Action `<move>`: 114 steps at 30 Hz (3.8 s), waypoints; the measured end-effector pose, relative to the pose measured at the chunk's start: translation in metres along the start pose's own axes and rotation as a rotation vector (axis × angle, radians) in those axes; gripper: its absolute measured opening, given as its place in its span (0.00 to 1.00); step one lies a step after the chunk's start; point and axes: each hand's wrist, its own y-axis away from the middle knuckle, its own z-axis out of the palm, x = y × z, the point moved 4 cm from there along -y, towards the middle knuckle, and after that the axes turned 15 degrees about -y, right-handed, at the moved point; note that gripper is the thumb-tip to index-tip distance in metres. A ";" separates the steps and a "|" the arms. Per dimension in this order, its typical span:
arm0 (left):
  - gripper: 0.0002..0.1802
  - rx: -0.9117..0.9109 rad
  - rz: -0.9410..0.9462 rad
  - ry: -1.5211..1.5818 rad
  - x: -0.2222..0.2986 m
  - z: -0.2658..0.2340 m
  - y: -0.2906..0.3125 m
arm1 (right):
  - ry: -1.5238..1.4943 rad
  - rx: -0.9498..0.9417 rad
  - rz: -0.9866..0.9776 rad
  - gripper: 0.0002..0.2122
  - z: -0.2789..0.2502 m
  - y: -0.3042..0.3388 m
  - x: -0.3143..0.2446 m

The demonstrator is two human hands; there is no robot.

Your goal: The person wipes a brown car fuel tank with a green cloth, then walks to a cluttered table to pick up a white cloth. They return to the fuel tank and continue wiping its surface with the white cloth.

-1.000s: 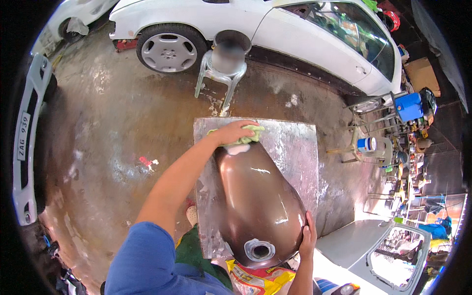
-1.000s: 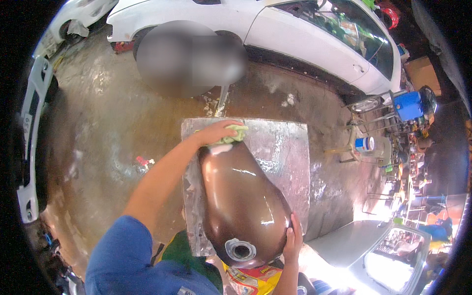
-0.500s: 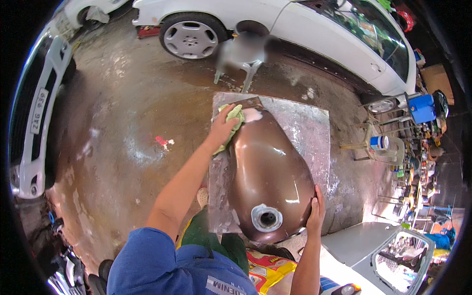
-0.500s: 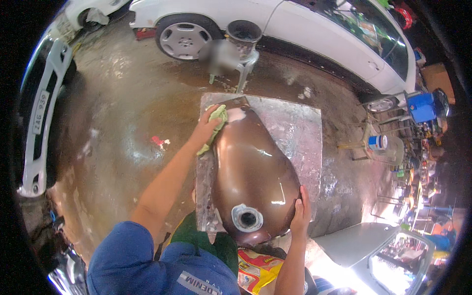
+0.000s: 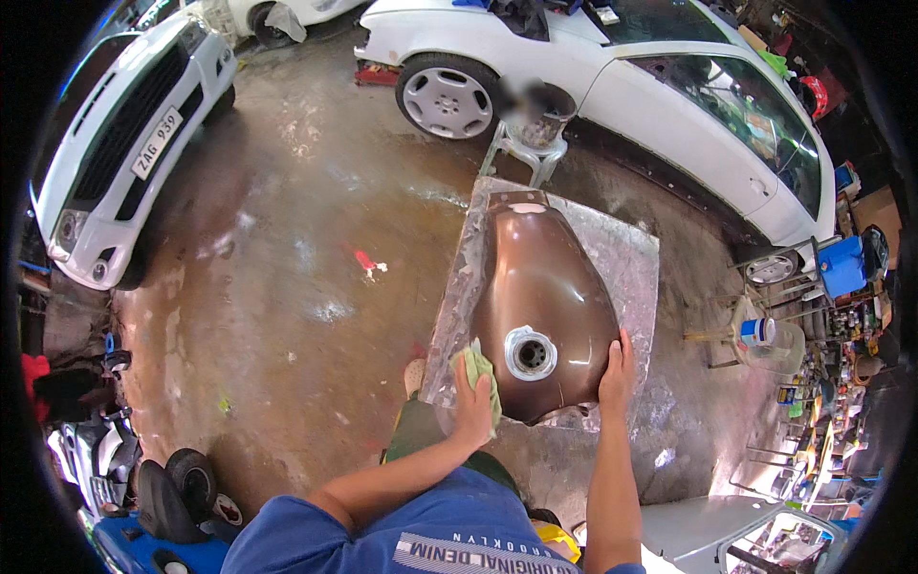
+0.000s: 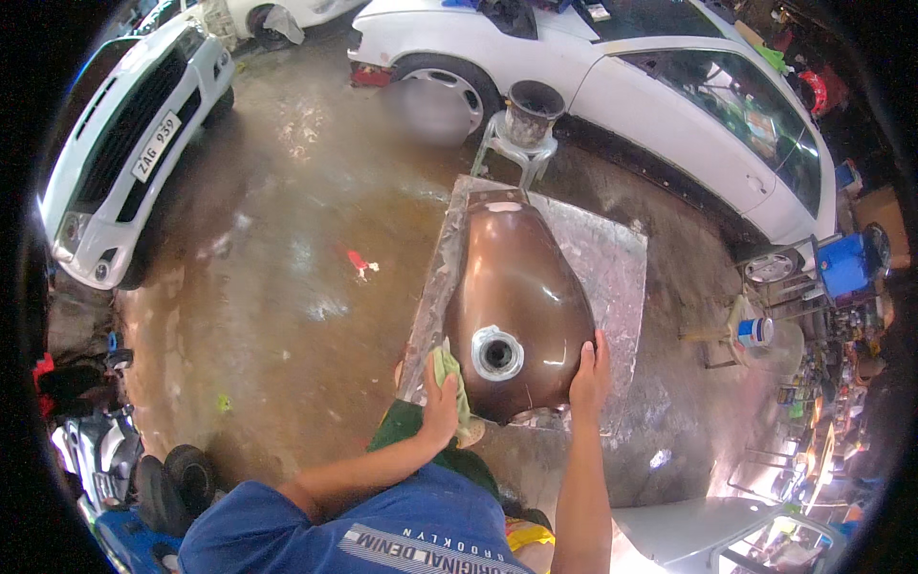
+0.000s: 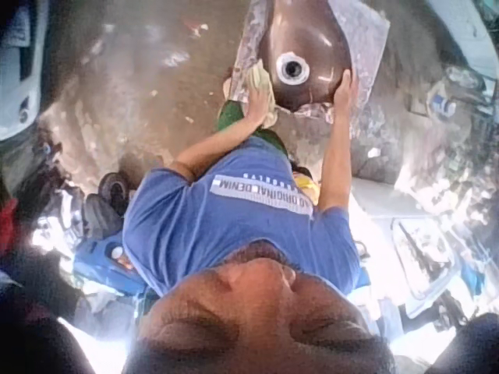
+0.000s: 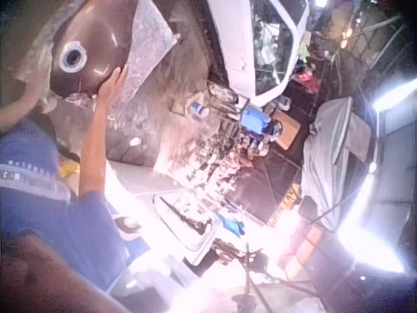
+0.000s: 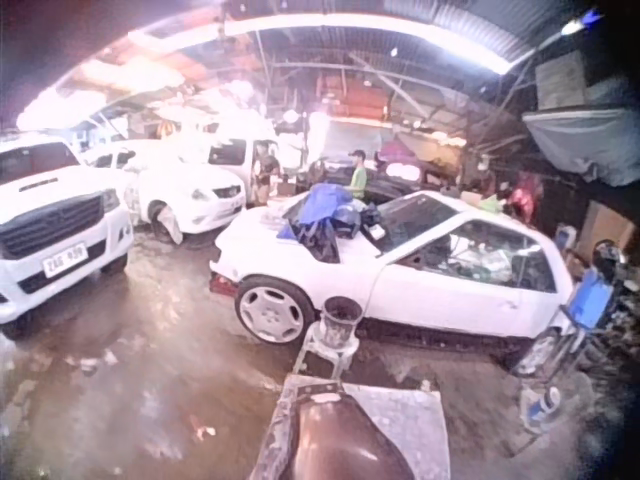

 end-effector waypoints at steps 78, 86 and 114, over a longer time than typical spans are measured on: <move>0.46 -0.920 -0.584 0.565 0.036 0.094 0.089 | 0.106 -0.276 -0.278 0.28 -0.044 0.029 0.013; 0.36 -0.967 -0.551 0.600 0.055 0.093 0.078 | 0.097 -0.210 -0.319 0.27 -0.041 0.036 0.001; 0.30 -1.336 -0.167 -0.290 0.059 0.078 0.051 | 0.072 0.050 -0.207 0.17 -0.066 0.102 0.018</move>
